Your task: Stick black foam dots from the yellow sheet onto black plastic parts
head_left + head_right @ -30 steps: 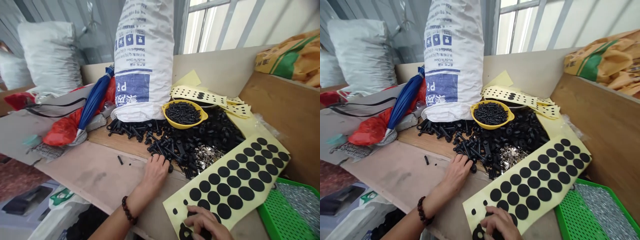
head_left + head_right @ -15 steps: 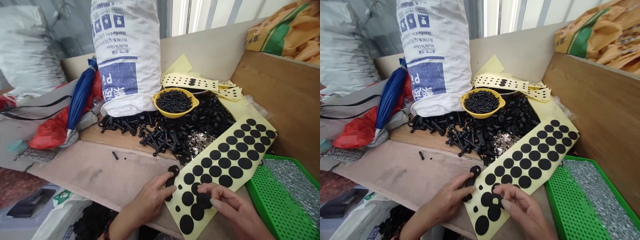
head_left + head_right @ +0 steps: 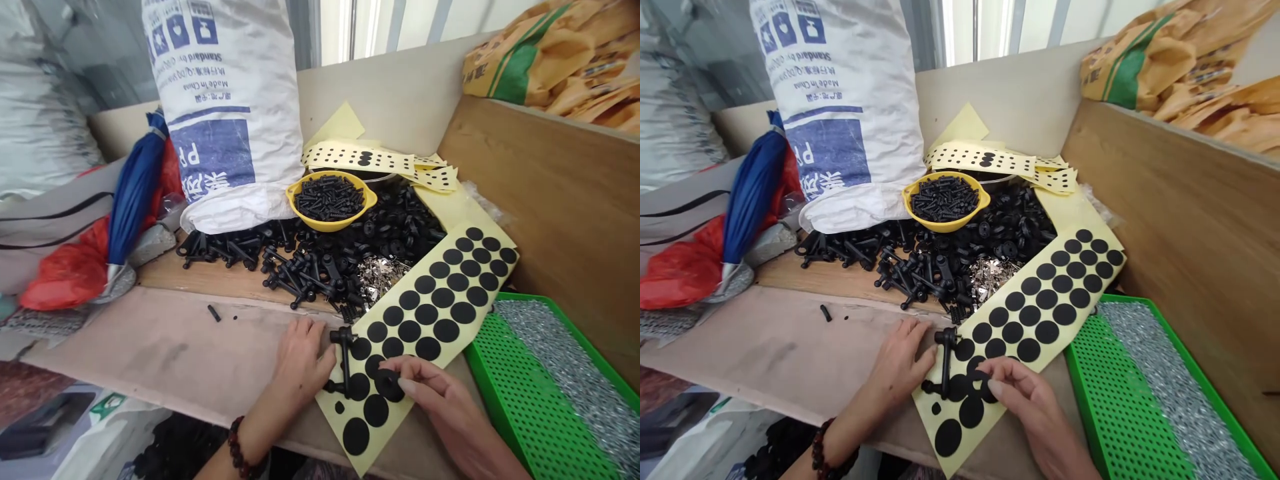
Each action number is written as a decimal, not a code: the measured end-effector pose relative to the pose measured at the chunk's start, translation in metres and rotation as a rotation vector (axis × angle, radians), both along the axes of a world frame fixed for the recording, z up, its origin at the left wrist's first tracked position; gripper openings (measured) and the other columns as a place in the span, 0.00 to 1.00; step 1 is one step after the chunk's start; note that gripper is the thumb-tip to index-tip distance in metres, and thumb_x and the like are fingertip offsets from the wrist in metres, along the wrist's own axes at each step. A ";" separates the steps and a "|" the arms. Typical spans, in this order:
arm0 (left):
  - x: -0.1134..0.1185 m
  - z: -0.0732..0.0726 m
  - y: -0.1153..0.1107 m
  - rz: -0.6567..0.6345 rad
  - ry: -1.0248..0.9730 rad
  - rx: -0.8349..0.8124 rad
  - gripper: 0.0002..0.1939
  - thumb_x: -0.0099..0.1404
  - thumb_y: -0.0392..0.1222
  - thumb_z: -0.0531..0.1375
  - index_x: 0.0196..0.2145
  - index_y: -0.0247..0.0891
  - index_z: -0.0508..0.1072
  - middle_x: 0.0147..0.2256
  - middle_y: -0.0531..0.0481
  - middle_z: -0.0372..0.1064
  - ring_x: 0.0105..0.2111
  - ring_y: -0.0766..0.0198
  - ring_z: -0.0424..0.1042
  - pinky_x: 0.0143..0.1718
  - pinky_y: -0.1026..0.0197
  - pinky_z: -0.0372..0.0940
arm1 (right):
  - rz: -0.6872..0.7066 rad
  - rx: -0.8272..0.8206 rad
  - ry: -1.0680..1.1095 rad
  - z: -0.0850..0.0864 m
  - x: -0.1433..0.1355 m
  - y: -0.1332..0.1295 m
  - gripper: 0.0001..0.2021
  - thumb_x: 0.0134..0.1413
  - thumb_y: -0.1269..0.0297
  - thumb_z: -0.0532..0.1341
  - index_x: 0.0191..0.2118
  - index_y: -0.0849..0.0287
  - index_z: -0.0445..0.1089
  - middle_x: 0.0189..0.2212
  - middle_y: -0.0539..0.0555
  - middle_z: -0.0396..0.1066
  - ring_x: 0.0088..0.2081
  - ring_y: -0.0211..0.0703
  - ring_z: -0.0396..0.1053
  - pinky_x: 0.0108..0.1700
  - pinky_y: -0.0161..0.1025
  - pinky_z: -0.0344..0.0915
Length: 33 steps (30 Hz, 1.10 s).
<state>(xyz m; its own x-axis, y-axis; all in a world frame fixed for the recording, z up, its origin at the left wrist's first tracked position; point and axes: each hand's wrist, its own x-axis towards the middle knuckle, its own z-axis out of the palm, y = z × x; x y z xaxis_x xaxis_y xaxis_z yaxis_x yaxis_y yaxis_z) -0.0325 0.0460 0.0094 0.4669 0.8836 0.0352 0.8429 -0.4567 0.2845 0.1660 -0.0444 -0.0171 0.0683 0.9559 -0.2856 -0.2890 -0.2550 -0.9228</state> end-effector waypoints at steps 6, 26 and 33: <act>0.021 0.011 -0.017 -0.037 0.157 -0.030 0.17 0.61 0.45 0.56 0.45 0.32 0.68 0.34 0.39 0.71 0.37 0.45 0.69 0.38 0.46 0.65 | 0.000 -0.031 0.077 -0.001 -0.001 0.000 0.13 0.45 0.57 0.66 0.21 0.57 0.66 0.35 0.53 0.72 0.41 0.48 0.66 0.40 0.40 0.62; 0.013 0.018 -0.022 0.006 -0.932 -1.247 0.16 0.57 0.38 0.50 0.40 0.33 0.72 0.33 0.48 0.71 0.18 0.72 0.66 0.19 0.70 0.55 | -0.036 -0.041 0.000 0.009 0.000 -0.002 0.14 0.42 0.56 0.67 0.19 0.58 0.65 0.40 0.56 0.70 0.41 0.52 0.66 0.39 0.42 0.64; 0.013 0.023 -0.026 -0.024 -0.894 -1.197 0.17 0.62 0.39 0.47 0.40 0.34 0.73 0.23 0.52 0.69 0.17 0.70 0.64 0.19 0.70 0.55 | 0.018 -0.033 -0.005 0.011 -0.005 -0.001 0.15 0.43 0.54 0.66 0.20 0.57 0.64 0.37 0.56 0.69 0.39 0.50 0.65 0.39 0.41 0.63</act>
